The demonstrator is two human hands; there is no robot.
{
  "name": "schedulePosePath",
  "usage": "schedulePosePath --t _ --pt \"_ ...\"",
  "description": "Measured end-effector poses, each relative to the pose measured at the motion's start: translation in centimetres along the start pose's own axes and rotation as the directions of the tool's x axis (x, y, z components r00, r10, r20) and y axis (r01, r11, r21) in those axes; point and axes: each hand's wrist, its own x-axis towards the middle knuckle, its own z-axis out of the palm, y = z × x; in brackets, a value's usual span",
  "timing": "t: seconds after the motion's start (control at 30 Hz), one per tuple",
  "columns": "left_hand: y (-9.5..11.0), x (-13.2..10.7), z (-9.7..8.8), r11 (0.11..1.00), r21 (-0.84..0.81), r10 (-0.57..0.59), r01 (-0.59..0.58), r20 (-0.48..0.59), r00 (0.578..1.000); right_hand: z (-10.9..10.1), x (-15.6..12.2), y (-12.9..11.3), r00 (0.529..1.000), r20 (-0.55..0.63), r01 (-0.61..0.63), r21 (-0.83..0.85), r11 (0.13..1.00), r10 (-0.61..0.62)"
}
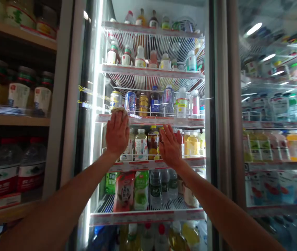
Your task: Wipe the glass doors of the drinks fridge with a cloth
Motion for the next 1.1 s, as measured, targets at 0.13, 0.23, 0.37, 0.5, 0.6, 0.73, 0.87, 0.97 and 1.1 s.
schedulePosePath --t 0.13,0.23,0.37,0.5,0.6,0.73,0.87,0.97,1.1 --pt "-1.0 -0.7 -0.4 0.997 -0.003 0.077 -0.077 0.056 0.995 0.8 1.3 -0.3 0.999 0.023 -0.024 -0.014 1.000 0.024" --pt "-2.5 -0.3 -0.7 0.980 0.010 -0.195 0.197 -0.104 0.975 1.2 1.5 -0.5 0.998 0.037 -0.046 -0.012 0.999 0.046" --pt "-2.1 -0.3 -0.5 0.950 0.025 -0.302 0.310 -0.166 0.939 1.3 1.3 -0.6 0.999 0.026 -0.032 -0.017 0.999 0.033" --pt "0.0 -1.4 -0.2 0.996 0.009 0.092 -0.093 0.058 0.994 1.3 1.2 -0.5 0.999 0.015 -0.032 -0.023 0.999 0.032" --pt "-1.3 -1.3 -0.6 0.987 0.014 0.158 -0.160 0.093 0.983 1.2 1.0 -0.4 0.999 0.023 -0.023 -0.009 1.000 0.023" --pt "-4.2 0.1 -0.8 0.960 0.048 -0.260 0.274 -0.203 0.944 1.2 0.7 -0.3 0.999 0.036 -0.012 0.006 1.000 0.012" --pt "-3.1 -0.2 -0.3 0.950 0.030 -0.295 0.310 -0.231 0.927 1.3 0.6 -0.4 0.999 0.029 -0.024 0.015 1.000 0.024" --pt "-1.5 -1.3 -0.3 0.999 0.050 -0.001 0.003 -0.044 0.999 1.2 0.7 -0.5 1.000 0.018 -0.024 0.010 1.000 0.024" --pt "-2.1 -1.2 -0.9 0.991 0.033 0.126 -0.128 0.066 0.990 1.0 0.7 -0.4 0.999 0.034 -0.010 0.003 1.000 0.010"
